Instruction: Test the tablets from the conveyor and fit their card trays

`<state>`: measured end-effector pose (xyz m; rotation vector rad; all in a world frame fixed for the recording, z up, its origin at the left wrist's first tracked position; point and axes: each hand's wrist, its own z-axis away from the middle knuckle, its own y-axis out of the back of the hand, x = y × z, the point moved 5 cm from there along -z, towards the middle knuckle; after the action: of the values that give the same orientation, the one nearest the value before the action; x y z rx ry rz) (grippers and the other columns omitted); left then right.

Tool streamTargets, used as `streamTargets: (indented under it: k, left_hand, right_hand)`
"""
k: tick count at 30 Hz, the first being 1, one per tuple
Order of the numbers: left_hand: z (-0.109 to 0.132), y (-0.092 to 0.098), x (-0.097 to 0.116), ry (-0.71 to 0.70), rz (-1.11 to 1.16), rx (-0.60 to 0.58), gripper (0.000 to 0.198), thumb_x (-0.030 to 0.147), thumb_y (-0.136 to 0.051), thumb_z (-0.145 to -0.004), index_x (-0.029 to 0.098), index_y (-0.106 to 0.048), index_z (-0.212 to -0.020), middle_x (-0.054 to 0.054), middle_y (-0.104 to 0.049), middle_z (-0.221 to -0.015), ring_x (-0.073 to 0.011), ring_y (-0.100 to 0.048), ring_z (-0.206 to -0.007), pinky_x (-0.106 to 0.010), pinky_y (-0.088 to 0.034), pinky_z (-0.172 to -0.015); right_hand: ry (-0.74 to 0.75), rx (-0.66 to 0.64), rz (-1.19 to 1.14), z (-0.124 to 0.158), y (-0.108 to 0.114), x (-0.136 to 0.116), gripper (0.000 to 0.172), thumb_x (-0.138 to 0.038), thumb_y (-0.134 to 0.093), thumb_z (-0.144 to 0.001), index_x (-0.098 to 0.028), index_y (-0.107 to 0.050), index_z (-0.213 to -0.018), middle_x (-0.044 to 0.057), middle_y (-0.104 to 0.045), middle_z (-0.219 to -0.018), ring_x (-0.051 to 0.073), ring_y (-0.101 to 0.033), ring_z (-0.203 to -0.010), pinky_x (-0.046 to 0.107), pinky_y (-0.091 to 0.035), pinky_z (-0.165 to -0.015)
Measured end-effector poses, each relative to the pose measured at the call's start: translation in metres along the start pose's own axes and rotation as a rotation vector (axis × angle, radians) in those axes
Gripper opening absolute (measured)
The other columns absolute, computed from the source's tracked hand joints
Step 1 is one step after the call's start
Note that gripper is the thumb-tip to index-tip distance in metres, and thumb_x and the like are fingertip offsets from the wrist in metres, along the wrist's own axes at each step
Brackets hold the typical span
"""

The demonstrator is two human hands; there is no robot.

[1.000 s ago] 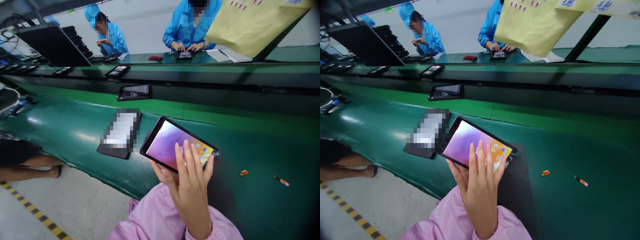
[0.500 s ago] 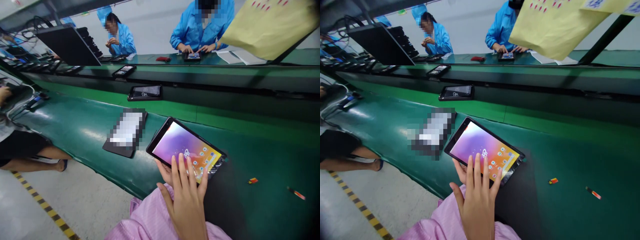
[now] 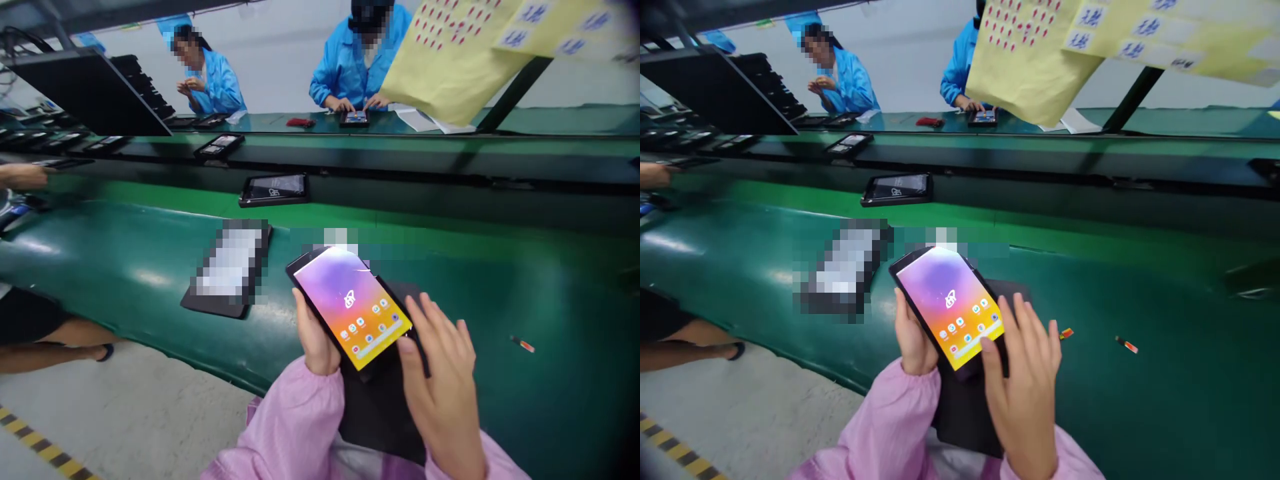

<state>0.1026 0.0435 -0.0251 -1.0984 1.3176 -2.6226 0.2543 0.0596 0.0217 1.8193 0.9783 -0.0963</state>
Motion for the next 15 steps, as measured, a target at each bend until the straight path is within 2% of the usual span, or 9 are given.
streamTargets:
  k: [4, 6, 8, 10, 12, 15]
  left_hand:
    - [0.013, 0.012, -0.006, 0.314, -0.153, -0.032, 0.053, 0.058, -0.05, -0.088, 0.011, -0.07, -0.104, -0.012, -0.073, -0.099, -0.0263, -0.07, -0.089, -0.039, -0.053, -0.087]
    - [0.023, 0.016, -0.012, 0.387, -0.255, -0.048, 0.054, 0.058, -0.054, -0.086, 0.009, -0.07, -0.103, -0.014, -0.073, -0.098, -0.0278, -0.07, -0.089, -0.041, -0.052, -0.09]
    - [0.031, 0.015, -0.021, 0.398, -0.321, -0.085, 0.057, 0.061, -0.052, -0.086, 0.01, -0.07, -0.103, -0.014, -0.073, -0.1, -0.0296, -0.069, -0.095, -0.043, -0.05, -0.094]
    - [0.035, 0.01, -0.031, 0.318, -0.349, -0.165, 0.059, 0.062, -0.045, -0.089, 0.013, -0.067, -0.113, -0.014, -0.07, -0.113, -0.0295, -0.065, -0.108, -0.043, -0.045, -0.101]
    - [0.033, 0.005, -0.038, 0.162, -0.366, -0.248, 0.061, 0.061, -0.035, -0.093, 0.019, -0.057, -0.13, -0.011, -0.059, -0.133, -0.0266, -0.053, -0.126, -0.04, -0.038, -0.11]
    - [0.027, 0.008, -0.038, -0.058, -0.512, -0.302, 0.064, 0.061, -0.026, -0.095, 0.029, -0.028, -0.15, -0.002, -0.027, -0.158, -0.0192, -0.025, -0.145, -0.036, -0.022, -0.119]
  right_hand:
    - [-0.308, -0.134, -0.223, 0.017, 0.004, 0.046, 0.053, -0.048, -0.035, -0.097, -0.022, -0.044, -0.142, 0.009, -0.053, -0.142, 0.023, -0.049, -0.131, 0.042, -0.042, -0.106]
    - [-0.434, -0.202, -0.373, 0.033, 0.001, 0.055, 0.053, -0.049, -0.037, -0.097, -0.021, -0.046, -0.141, 0.009, -0.057, -0.138, 0.022, -0.056, -0.123, 0.034, -0.051, -0.094]
    - [-0.509, -0.25, -0.481, 0.048, -0.004, 0.057, 0.053, -0.048, -0.035, -0.098, -0.019, -0.045, -0.141, 0.01, -0.059, -0.135, 0.02, -0.061, -0.116, 0.029, -0.054, -0.084]
    - [-0.523, -0.253, -0.486, 0.056, -0.007, 0.059, 0.054, -0.048, -0.031, -0.099, -0.018, -0.045, -0.141, 0.01, -0.06, -0.133, 0.02, -0.061, -0.114, 0.028, -0.053, -0.083]
    - [-0.513, -0.215, -0.387, 0.058, -0.008, 0.064, 0.056, -0.051, -0.029, -0.098, -0.019, -0.044, -0.142, 0.01, -0.06, -0.13, 0.022, -0.059, -0.116, 0.032, -0.051, -0.088]
    - [-0.466, -0.106, -0.149, 0.057, 0.001, 0.077, 0.063, -0.058, -0.026, -0.095, -0.018, -0.049, -0.139, 0.014, -0.058, -0.119, 0.029, -0.053, -0.114, 0.045, -0.045, -0.092]
